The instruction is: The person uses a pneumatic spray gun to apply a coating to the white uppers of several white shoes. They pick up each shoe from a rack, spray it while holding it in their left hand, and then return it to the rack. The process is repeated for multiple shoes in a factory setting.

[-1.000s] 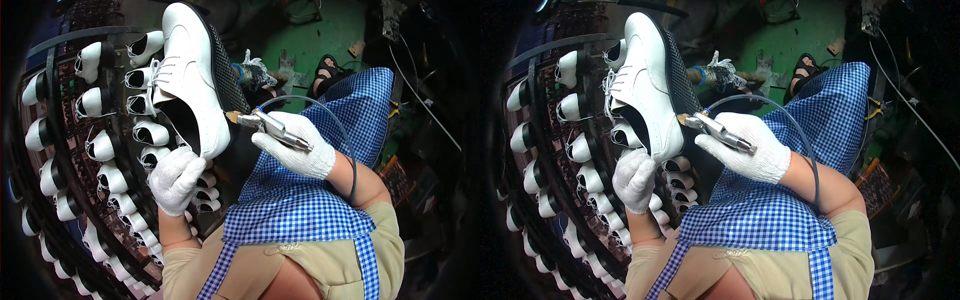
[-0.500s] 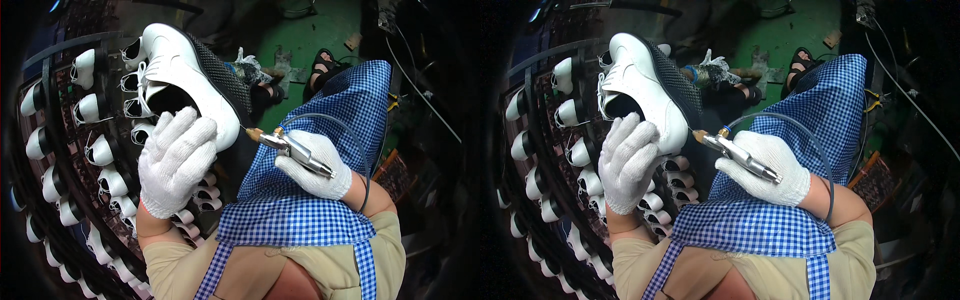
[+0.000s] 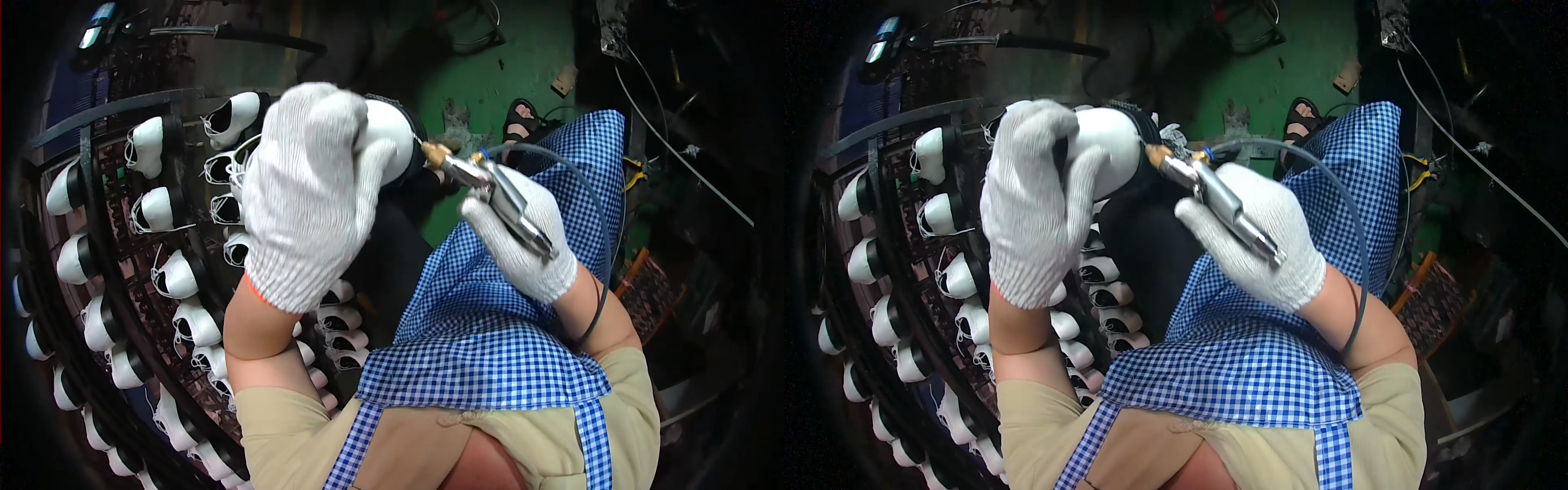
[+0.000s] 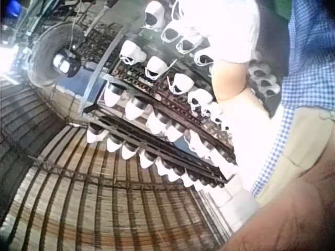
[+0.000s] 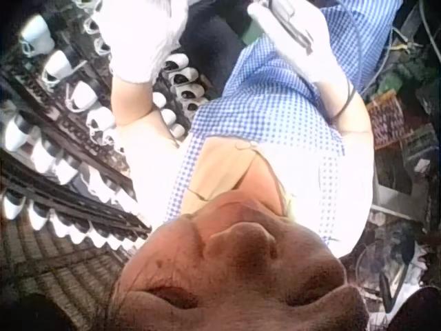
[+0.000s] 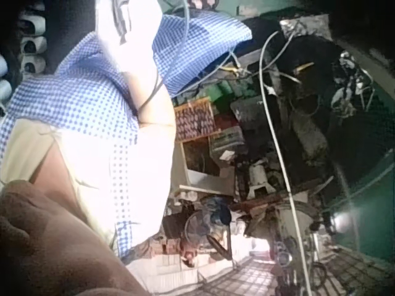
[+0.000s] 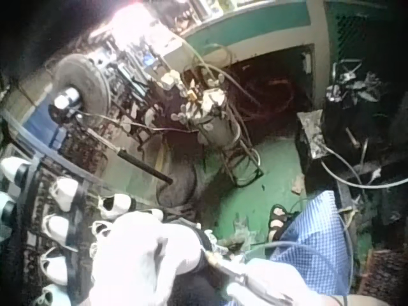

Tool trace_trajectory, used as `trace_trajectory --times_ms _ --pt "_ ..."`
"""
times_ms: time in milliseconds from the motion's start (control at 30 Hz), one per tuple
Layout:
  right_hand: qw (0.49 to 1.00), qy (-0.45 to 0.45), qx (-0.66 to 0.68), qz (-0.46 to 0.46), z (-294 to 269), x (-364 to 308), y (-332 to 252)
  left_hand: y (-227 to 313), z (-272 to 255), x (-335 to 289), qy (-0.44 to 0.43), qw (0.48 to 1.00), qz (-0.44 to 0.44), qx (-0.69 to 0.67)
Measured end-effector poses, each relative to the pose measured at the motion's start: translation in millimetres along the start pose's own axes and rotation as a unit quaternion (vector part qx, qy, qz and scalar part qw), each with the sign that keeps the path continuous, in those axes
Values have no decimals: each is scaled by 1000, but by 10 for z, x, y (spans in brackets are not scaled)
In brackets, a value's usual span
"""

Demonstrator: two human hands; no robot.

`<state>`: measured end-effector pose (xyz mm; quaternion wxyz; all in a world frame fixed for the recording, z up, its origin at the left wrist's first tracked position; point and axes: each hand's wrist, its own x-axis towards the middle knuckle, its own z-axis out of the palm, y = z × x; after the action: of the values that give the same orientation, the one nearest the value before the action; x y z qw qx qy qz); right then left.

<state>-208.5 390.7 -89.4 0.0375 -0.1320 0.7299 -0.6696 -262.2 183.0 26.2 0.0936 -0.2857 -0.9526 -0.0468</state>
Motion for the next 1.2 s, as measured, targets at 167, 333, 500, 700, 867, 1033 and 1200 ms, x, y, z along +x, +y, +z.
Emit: trace_trajectory --times_ms 167,333,500,700,867,1033,1200 --pt "997 48 55 -26 132 397 138 -93 32 347 -29 986 -109 119" --pt "998 52 44 2 338 679 179 -400 39 489 -40 975 -80 204" --pt "992 100 59 -37 526 757 237 -579 32 500 -105 948 18 298" --pt "986 140 47 -84 707 721 290 -549 41 563 -138 945 -75 287" --pt "986 107 15 -128 888 462 250 -859 -15 545 -107 951 -243 161" --pt "995 27 -28 -97 881 242 202 -981 -274 65 12 881 -411 -234" --pt "994 6 -25 -102 861 48 203 -732 -264 -1374 119 792 -458 -386"
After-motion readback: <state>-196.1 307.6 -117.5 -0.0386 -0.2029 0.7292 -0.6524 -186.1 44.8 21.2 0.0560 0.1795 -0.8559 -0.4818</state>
